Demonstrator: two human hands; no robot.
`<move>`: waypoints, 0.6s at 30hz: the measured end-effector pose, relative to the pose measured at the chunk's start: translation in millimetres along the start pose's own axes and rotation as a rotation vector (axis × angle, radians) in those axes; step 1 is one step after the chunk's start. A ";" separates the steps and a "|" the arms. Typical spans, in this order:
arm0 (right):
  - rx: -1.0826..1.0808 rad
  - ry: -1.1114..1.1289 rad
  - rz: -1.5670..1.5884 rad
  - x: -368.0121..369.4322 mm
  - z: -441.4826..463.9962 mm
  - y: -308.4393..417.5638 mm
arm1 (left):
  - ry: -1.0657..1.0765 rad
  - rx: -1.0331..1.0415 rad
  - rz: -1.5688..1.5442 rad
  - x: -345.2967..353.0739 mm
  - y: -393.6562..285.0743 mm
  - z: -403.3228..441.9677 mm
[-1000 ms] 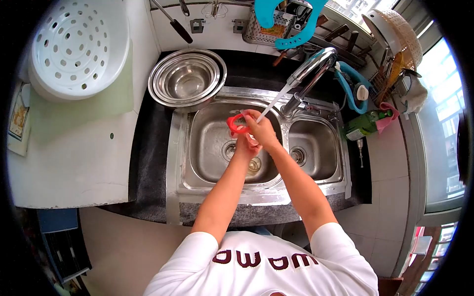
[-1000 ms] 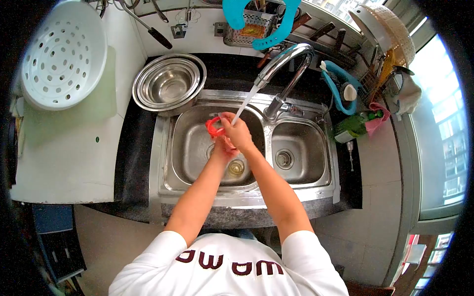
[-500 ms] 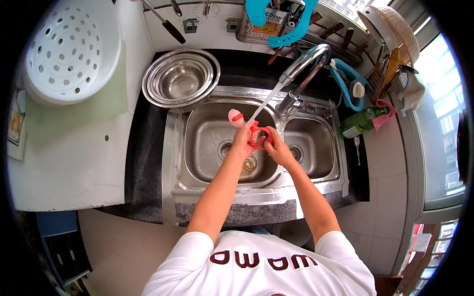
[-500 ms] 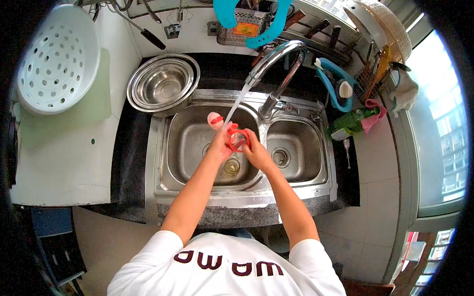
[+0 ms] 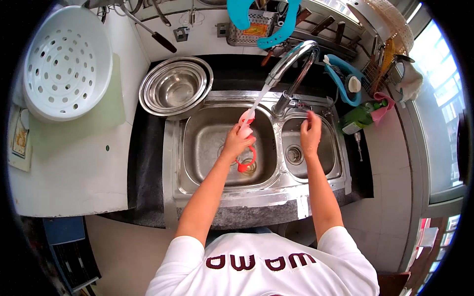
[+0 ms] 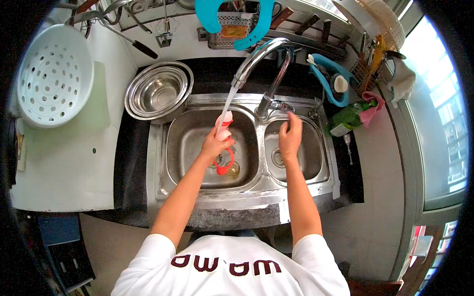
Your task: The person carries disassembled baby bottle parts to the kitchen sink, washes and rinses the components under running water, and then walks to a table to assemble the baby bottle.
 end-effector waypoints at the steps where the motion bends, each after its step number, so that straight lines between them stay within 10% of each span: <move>1: -0.119 -0.101 -0.212 -11.0 9.3 2.1 | 0.006 0.085 0.196 -6.6 4.3 5.6; 8: 0.200 0.346 0.048 37.7 18.7 -33.2 | 0.009 0.316 0.757 -19.2 -59.8 -17.2; 13: 0.127 -0.085 -0.295 15.2 37.9 -30.4 | -0.009 0.294 0.797 -26.9 -88.0 -32.9; 18: 0.261 0.271 -0.227 43.9 41.1 -46.2 | -0.005 0.286 0.876 -29.5 -107.3 -45.9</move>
Point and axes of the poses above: each hand's wrist, its own z-axis towards the middle knuckle, its own x-axis out of the palm, y = z × x, the point moved 7 cm from there along z, towards the middle knuckle, and after that the axes turned 15 degrees about -z, right-handed, at the moved point
